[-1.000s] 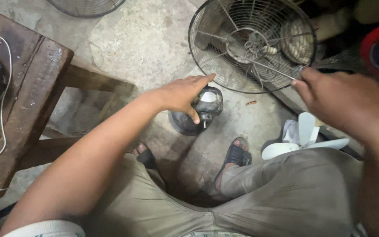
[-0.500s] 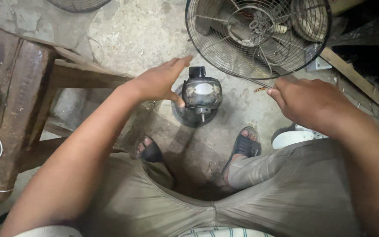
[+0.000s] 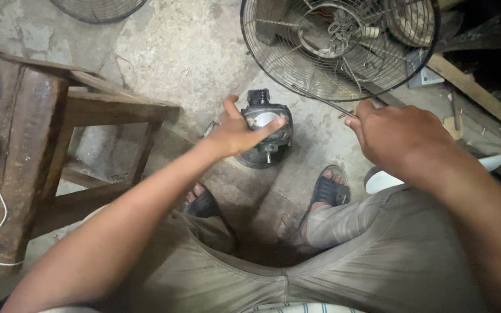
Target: The person sits on the floor and uses a screwdriver to loosen and remove screws from a fan motor housing. They repeatedly adjust the motor and reposition the screwdriver to access different fasteners, working to disassemble the motor casing.
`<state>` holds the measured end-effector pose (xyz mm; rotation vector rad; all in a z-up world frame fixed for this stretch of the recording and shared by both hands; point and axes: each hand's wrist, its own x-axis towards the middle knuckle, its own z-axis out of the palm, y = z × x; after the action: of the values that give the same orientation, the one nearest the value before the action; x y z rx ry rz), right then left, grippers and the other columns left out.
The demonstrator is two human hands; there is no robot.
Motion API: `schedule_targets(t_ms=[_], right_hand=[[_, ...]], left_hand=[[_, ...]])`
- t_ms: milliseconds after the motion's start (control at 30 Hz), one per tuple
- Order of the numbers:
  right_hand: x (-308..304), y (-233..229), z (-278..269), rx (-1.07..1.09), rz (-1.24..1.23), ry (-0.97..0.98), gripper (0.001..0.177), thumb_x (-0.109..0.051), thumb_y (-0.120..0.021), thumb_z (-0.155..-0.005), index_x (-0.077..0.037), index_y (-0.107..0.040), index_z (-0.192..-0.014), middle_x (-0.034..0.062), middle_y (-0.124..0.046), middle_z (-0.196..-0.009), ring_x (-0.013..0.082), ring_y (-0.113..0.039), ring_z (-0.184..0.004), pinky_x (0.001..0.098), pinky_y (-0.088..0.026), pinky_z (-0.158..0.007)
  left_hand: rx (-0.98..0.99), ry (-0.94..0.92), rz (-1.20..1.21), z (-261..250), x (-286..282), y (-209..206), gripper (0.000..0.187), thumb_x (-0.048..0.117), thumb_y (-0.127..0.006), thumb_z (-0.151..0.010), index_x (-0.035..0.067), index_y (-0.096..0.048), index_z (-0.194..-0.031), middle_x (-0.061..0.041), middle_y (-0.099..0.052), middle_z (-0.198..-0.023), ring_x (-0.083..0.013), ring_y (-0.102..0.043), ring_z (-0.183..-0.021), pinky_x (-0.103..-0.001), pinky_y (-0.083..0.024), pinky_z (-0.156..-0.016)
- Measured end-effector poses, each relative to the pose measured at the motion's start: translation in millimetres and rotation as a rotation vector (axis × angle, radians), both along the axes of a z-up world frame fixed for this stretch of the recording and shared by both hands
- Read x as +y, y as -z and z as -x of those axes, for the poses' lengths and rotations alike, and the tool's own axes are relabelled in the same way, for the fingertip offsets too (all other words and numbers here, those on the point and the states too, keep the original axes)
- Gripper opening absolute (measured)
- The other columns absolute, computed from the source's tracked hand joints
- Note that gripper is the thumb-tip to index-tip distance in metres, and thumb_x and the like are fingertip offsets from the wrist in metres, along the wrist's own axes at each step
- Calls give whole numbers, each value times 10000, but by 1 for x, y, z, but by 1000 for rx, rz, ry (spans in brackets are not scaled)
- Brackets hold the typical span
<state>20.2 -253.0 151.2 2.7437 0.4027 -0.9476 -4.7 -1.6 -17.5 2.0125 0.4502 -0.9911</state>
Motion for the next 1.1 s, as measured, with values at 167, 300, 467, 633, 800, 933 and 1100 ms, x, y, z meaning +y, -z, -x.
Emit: schedule_targets(t_ms=[167,300,467,633,800,933,1100], right_hand=[[-1,-3,-1,-22,-60,-18,424,-415,-374,-1075,-69,-615,-1114,169,-754,-859,396,-724,-857,530,-558,-813],[2,-3,-6,52,-13,29,437,-406,-358,-1087,-58,-607,-1175,171,-761,-923,380,-734,-885,514,-557,-849],[-5,-8,-9,60,-12,38,432,-396,-369,-1092,-58,-616,-1196,169,-758,-1009,376,-716,-974,513,-545,-893],[-17,-11,-9,7,-61,3,400,-375,-405,-1072,-63,-638,-1166,176,-747,-997,385,-709,-973,505,-559,-861],[-28,-13,-6,-9,-120,-41,417,-374,-422,-1071,-28,-628,-1178,181,-752,-868,381,-731,-878,495,-581,-776],[-29,-18,-2,-14,-149,-90,400,-358,-435,-1065,-28,-632,-1176,168,-751,-851,375,-737,-839,475,-593,-749],[-27,-17,3,-17,-144,-131,390,-347,-454,-1070,-18,-647,-1152,161,-753,-828,341,-746,-775,455,-599,-693]], left_hand=[[-172,-229,53,8,-18,0,1552,808,-799,-609,-81,88,-1521,-403,-422,-1431,-440,-504,-1346,-408,-404,-1136],[-71,-291,68,7,-19,-12,1558,755,-811,-527,-60,71,-1519,-367,-524,-1356,-411,-586,-1284,-404,-458,-1105],[-22,-269,97,15,-19,-21,1507,681,-857,-492,-38,-13,-1513,-350,-524,-1359,-390,-622,-1257,-408,-513,-1079],[-37,-183,120,48,-12,-23,1466,602,-922,-508,-33,-67,-1516,-318,-497,-1402,-365,-569,-1309,-412,-482,-1101],[-150,-18,263,85,4,-34,1408,481,-962,-533,-38,-124,-1538,-269,-509,-1432,-331,-546,-1356,-396,-426,-1150],[-69,194,267,97,25,-48,1356,374,-1000,-520,7,-210,-1561,-202,-524,-1474,-288,-516,-1385,-381,-395,-1150],[47,230,324,103,27,-53,1270,341,-980,-523,61,-300,-1559,-138,-589,-1459,-248,-563,-1356,-353,-428,-1129]])
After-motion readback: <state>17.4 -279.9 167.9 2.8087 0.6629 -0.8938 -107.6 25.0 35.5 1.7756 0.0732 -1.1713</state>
